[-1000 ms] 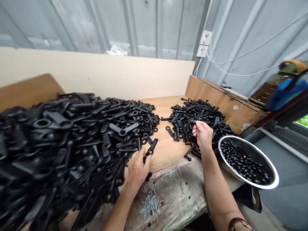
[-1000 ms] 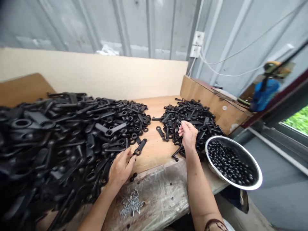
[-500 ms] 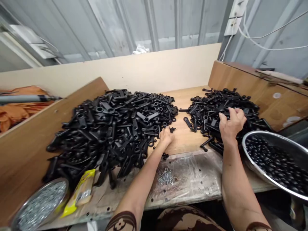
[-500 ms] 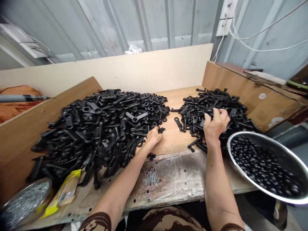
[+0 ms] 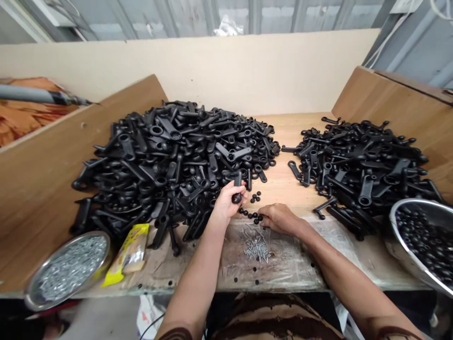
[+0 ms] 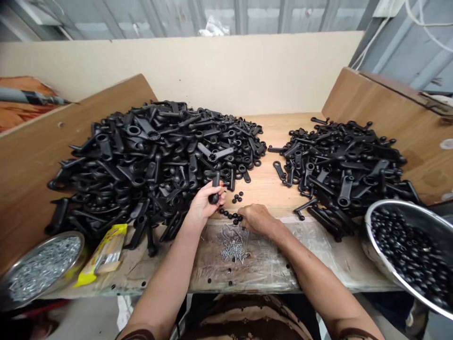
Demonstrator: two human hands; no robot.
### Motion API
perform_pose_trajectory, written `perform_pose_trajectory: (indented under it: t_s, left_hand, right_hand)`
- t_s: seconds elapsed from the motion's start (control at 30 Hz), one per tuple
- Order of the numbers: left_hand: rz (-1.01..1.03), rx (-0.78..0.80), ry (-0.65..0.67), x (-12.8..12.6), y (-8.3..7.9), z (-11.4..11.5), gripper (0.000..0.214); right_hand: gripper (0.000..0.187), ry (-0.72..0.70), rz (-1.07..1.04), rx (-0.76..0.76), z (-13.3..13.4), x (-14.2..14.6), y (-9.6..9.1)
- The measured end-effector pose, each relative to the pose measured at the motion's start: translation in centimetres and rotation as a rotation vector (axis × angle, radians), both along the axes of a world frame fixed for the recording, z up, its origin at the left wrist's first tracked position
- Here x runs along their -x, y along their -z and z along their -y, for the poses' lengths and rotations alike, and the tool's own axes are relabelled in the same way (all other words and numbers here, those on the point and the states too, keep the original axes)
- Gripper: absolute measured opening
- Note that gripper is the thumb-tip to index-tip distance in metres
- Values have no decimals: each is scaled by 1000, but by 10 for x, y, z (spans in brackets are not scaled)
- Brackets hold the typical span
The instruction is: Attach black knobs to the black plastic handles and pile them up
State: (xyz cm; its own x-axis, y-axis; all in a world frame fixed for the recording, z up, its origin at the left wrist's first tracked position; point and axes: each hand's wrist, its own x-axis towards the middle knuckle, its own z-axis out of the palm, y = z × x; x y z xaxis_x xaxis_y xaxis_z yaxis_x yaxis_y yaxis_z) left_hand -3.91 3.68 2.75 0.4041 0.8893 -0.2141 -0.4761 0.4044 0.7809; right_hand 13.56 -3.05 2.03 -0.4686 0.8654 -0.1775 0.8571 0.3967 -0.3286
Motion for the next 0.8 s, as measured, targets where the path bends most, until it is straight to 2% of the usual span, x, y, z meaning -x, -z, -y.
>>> perform_pose_trajectory:
  t_s: [0.1, 0.27, 0.37, 0.43, 0.5, 0.63, 0.7, 0.8]
  left_hand:
    - [13, -16, 27, -11, 7, 5, 24]
    - [-66, -26, 44, -18, 7, 10, 30]
    - [-125, -57, 17, -17, 7, 12, 27]
    - [-152, -109, 0, -18, 7, 13, 25]
    - [-169, -136, 1, -21, 7, 15, 24]
    - [-364, -218, -16, -31, 9, 22, 20]
    - [-520, -336, -46, -35, 9, 27, 16]
    - [-719, -564, -141, -39, 8, 34, 19]
  right_hand:
    - [20, 27, -18, 16, -2, 5, 2]
    - [21, 26, -55, 4, -3, 8, 7]
    - [20, 95, -153, -34, -6, 2, 10]
    - [19, 172, -342, -51, -8, -5, 8]
    - [17, 267, -624, -36, -8, -10, 2]
    - [20, 472, -1238, 129, -6, -11, -11]
    - [24, 514, -1450, 253, -6, -7, -14]
    - [23, 528, -1622, 372, -7, -2, -12]
